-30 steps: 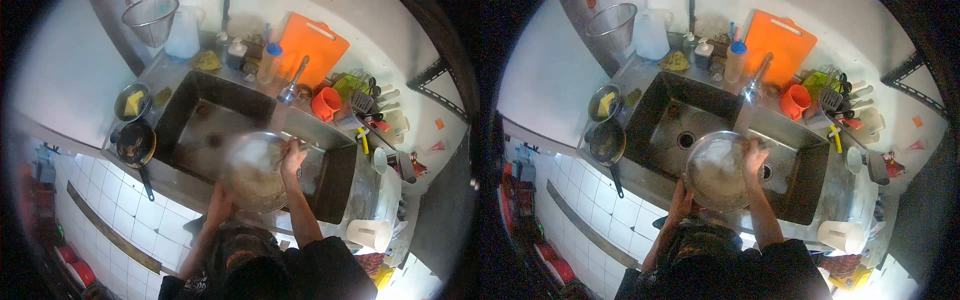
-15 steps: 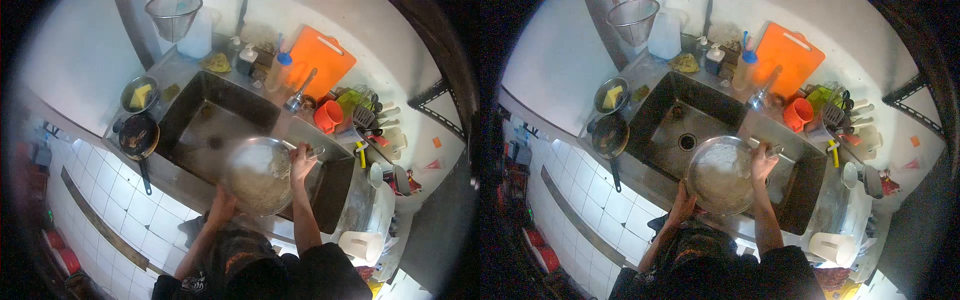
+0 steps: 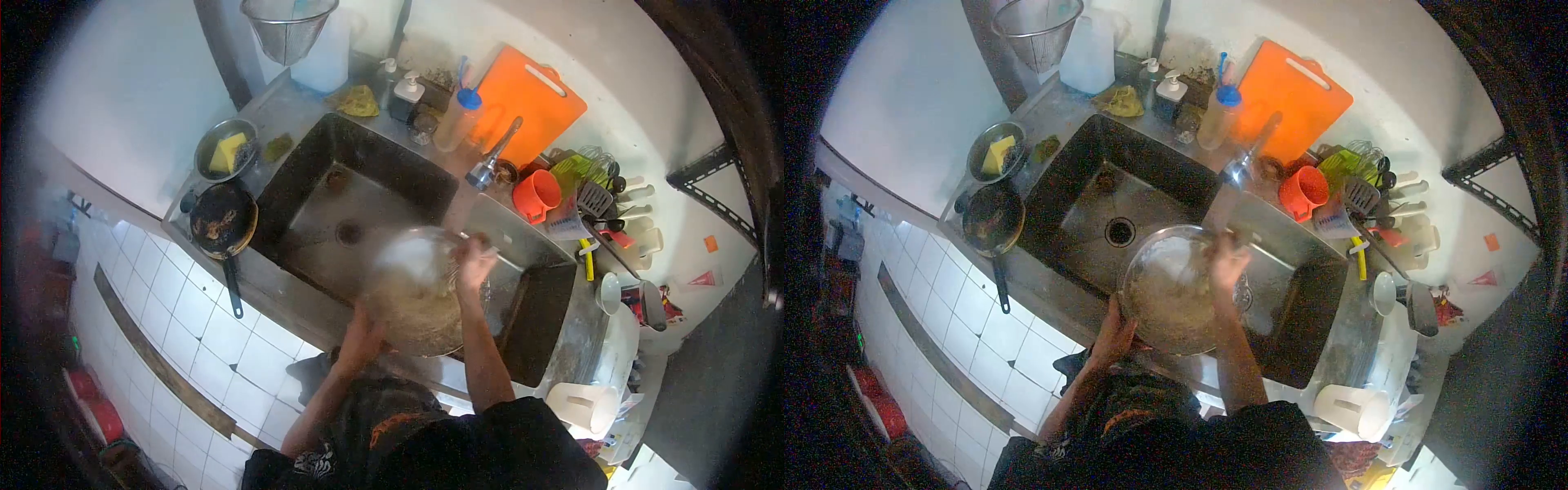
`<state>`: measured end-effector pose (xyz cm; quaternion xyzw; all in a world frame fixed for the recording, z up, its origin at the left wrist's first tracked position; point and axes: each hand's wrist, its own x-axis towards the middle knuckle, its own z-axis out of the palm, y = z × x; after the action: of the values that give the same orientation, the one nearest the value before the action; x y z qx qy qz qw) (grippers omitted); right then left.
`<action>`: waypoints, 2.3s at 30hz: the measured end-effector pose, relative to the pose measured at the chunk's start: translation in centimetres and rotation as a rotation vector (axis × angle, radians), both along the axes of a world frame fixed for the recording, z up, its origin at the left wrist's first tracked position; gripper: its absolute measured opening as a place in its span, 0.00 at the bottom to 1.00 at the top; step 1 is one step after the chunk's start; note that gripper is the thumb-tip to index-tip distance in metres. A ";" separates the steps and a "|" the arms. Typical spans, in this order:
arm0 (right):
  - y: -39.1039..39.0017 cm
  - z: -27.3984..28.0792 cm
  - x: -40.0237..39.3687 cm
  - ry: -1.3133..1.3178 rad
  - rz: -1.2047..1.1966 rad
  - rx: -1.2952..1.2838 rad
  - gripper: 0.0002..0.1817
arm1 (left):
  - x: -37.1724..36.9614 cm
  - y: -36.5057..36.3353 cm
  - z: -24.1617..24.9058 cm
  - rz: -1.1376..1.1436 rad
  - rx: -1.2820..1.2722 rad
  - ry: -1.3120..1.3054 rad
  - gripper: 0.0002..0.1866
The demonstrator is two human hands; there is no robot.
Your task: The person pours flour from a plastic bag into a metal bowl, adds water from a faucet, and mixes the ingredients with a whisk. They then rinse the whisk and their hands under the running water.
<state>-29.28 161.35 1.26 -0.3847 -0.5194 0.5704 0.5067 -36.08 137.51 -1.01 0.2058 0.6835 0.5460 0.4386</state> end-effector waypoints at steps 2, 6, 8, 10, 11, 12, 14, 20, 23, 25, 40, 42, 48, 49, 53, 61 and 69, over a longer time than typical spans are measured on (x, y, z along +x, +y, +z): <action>0.4 -1.4 0.6 0.144 0.033 -0.102 0.04 | -0.2 0.1 0.6 -0.012 0.137 -0.031 0.37; -0.4 1.5 0.8 -0.091 0.060 -0.216 0.07 | -0.7 -0.1 0.4 -0.275 0.146 0.445 0.33; 1.1 -1.2 1.2 -0.063 0.025 -0.121 0.07 | -0.7 0.4 4.3 0.017 0.107 -0.330 0.33; 1.0 -3.1 1.5 0.331 -0.173 -0.087 0.07 | -0.8 0.0 2.1 -0.032 0.044 -0.145 0.33; -0.4 -2.8 1.5 0.353 0.022 -0.129 0.09 | -1.0 0.0 1.4 -0.093 -0.009 0.044 0.33; -0.6 -2.1 1.6 0.353 0.014 -0.126 0.09 | -1.0 0.1 0.8 -0.100 -0.006 0.043 0.33; -1.4 1.1 1.4 -0.150 0.116 -0.170 0.11 | -0.9 0.0 0.3 -0.082 0.022 -0.031 0.35; 0.4 -3.9 1.4 0.228 0.112 -0.177 0.09 | -0.9 0.1 2.1 -0.050 0.010 -0.089 0.34; -0.3 0.3 -0.2 -0.117 0.011 -0.074 0.09 | -0.9 -0.1 0.2 -0.089 0.057 0.275 0.33; -0.7 -0.5 -0.5 0.022 0.030 -0.075 0.09 | -0.8 -0.1 0.0 -0.072 0.034 0.217 0.32; -1.5 -0.3 1.1 -0.109 0.131 -0.019 0.11 | -0.1 0.2 -0.9 -0.074 -0.015 0.107 0.31; -2.4 -2.6 1.4 0.307 0.316 -0.161 0.11 | -0.4 0.5 0.1 -0.049 0.023 0.087 0.31; -1.1 -2.8 2.6 -0.127 0.052 0.106 0.13 | -0.8 0.2 1.2 -0.213 0.153 0.609 0.35; -1.1 -5.6 3.4 0.024 0.125 -0.016 0.13 | -1.0 0.3 0.7 -0.214 0.143 0.491 0.38; -2.2 0.2 3.2 -0.062 0.120 -0.119 0.15 | -0.9 1.0 5.3 0.121 0.117 -0.680 0.44; -2.2 0.8 5.0 -0.034 0.078 -0.095 0.16 | -0.7 0.1 -0.7 -0.094 0.154 0.085 0.38; -1.8 1.2 5.5 -0.066 0.080 -0.052 0.14 | -0.5 -0.1 -0.9 -0.334 0.216 0.423 0.29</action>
<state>-23.78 159.59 2.41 -0.3954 -0.5358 0.5905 0.4560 -36.62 137.44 -1.90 0.4704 0.6544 0.4806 0.3457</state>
